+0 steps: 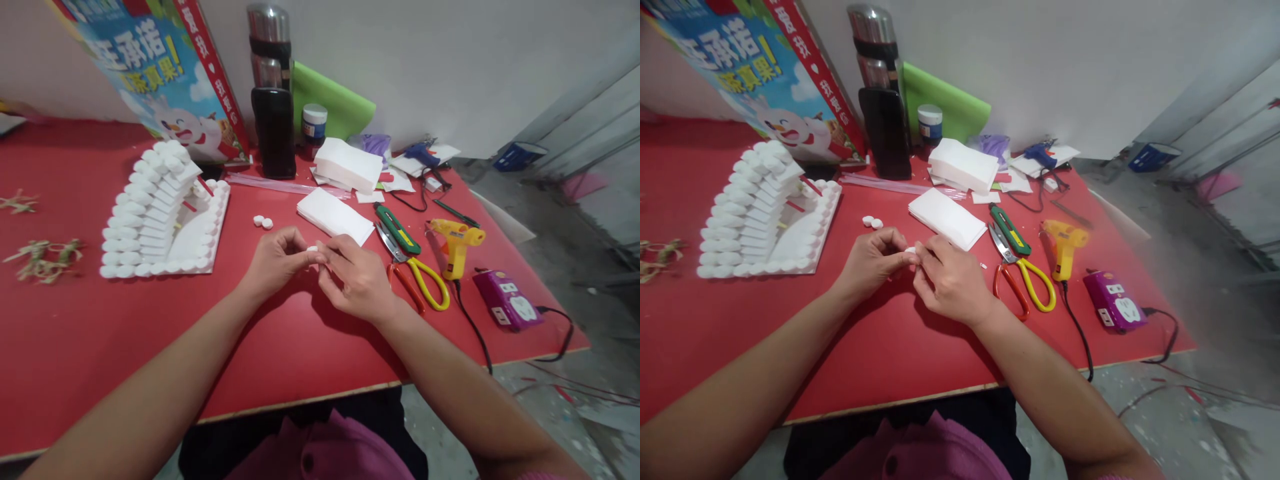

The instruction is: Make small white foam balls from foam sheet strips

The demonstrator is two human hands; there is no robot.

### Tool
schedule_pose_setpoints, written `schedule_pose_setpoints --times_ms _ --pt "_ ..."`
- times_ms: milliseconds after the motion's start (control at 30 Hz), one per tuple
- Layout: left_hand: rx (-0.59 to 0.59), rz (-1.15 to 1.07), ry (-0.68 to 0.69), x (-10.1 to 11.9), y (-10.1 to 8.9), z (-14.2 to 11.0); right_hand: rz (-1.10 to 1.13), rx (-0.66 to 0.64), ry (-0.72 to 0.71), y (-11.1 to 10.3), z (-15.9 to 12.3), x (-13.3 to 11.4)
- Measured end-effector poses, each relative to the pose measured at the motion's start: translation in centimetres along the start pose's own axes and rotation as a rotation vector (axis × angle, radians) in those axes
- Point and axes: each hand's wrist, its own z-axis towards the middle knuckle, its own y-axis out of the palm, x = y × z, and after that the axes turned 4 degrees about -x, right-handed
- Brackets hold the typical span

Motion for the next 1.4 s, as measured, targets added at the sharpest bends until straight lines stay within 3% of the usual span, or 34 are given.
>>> schedule_pose_setpoints --times_ms 1400 --pt "0.005 0.041 -0.025 -0.39 -0.11 0.02 0.012 -0.008 0.009 -0.13 0.05 -0.05"
